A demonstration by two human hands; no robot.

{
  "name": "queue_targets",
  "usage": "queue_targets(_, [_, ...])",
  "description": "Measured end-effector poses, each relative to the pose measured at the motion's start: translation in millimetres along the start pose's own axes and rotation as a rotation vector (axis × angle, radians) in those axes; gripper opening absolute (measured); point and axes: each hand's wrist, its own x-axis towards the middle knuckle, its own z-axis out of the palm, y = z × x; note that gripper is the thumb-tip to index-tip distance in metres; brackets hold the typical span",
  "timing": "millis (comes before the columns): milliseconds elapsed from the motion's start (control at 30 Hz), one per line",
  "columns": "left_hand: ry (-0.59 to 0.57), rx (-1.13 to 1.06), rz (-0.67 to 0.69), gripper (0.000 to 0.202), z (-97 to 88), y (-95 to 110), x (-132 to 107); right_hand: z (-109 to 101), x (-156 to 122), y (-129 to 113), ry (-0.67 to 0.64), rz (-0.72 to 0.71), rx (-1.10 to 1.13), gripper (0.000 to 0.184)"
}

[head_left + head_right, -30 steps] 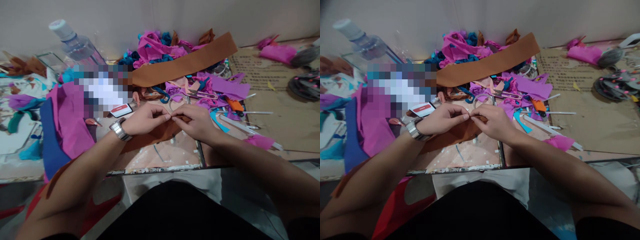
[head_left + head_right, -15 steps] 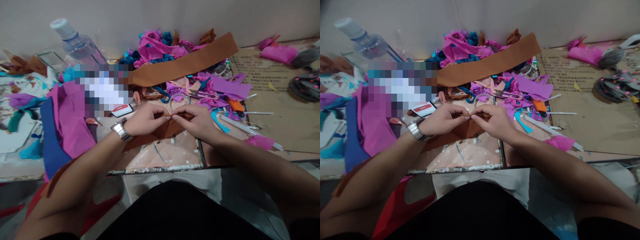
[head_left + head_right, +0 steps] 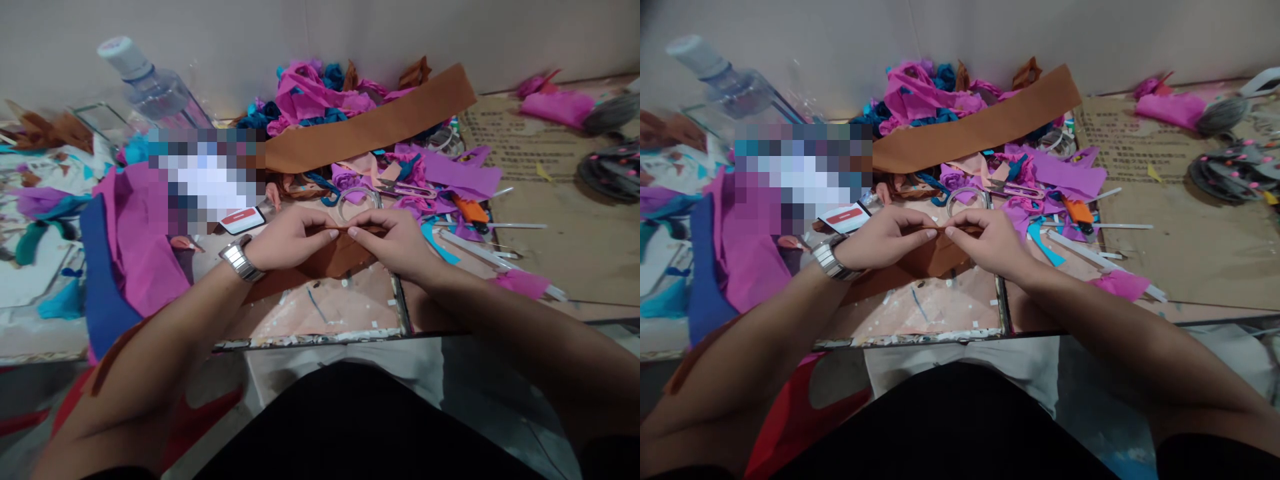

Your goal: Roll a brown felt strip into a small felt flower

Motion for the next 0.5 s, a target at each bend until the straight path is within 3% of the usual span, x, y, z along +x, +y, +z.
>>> queue_targets(500, [0.055, 0.072, 0.018, 0.031, 5.1, 5.5, -2.0, 1.8, -1.7, 5.6, -0.055, -0.018, -0.011, 0.009])
